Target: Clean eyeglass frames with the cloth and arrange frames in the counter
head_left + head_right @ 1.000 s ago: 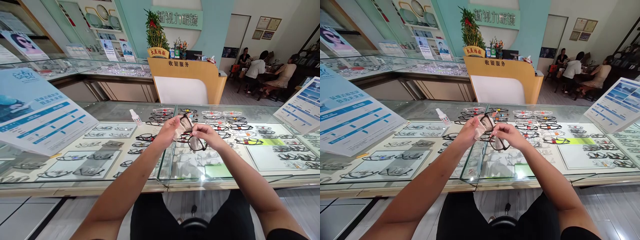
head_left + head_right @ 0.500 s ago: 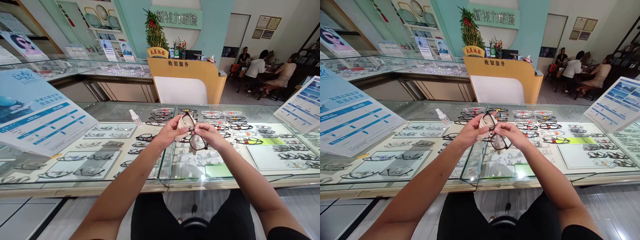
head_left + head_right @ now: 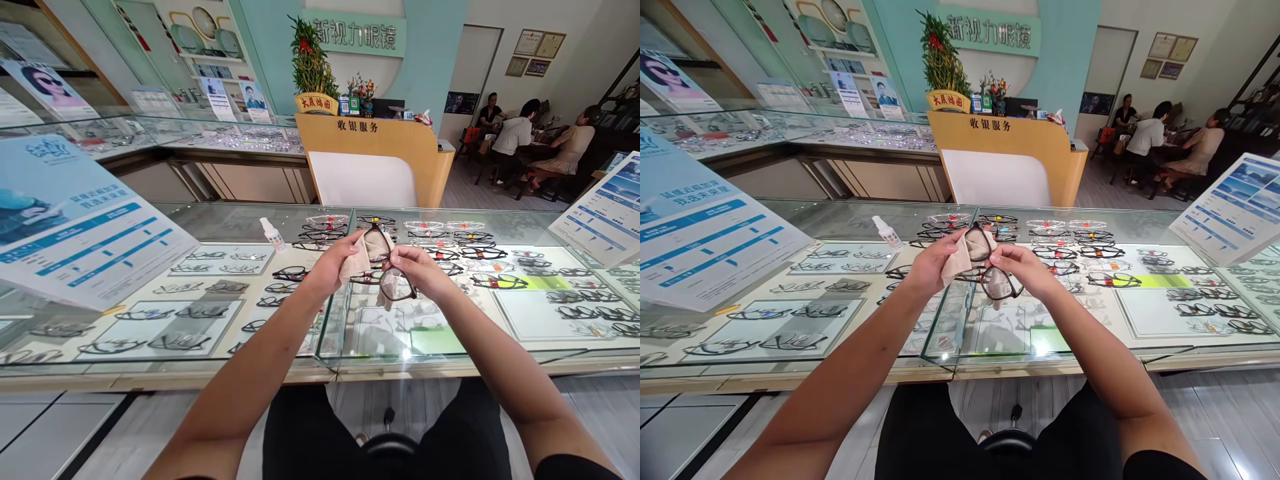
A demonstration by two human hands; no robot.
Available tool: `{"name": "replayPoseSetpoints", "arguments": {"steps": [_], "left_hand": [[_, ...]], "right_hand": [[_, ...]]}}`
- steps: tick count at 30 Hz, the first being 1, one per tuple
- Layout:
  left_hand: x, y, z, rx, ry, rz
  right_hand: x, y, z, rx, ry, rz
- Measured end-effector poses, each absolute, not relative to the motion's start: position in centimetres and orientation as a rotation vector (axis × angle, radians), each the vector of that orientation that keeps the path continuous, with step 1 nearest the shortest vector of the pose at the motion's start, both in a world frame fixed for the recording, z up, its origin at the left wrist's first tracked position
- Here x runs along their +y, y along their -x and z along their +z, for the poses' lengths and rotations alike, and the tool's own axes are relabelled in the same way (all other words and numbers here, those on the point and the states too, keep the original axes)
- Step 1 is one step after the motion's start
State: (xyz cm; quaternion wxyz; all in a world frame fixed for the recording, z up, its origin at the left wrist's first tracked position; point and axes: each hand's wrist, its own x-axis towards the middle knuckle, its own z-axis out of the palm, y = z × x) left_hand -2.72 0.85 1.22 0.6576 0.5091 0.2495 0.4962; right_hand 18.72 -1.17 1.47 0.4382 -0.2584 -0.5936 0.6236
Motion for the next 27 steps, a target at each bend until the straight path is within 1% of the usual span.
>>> {"name": "replayPoseSetpoints", "arguments": {"steps": [3, 7, 13, 27], "left_hand": [[1.1, 3.1, 1.5, 0.531, -1.195, 1.093], [0.9, 3.5, 1.6, 0.650, -1.212, 1.085], [0.1, 3.2, 2.1, 0.620, -1.321, 1.058], [-0.3, 1.6, 1.8, 0.781, -1.296, 1.248]], "right_hand": [[-1.3, -18.7, 1.7, -1.440, 0.620, 1.593], [-1.5, -18.7, 2.2, -1.402, 0.589, 1.633], [-1.7, -18.8, 2.2, -1.461, 0.613, 1.607], [-2.2, -17.9, 1.2, -1.673, 0.614, 1.555]]}}
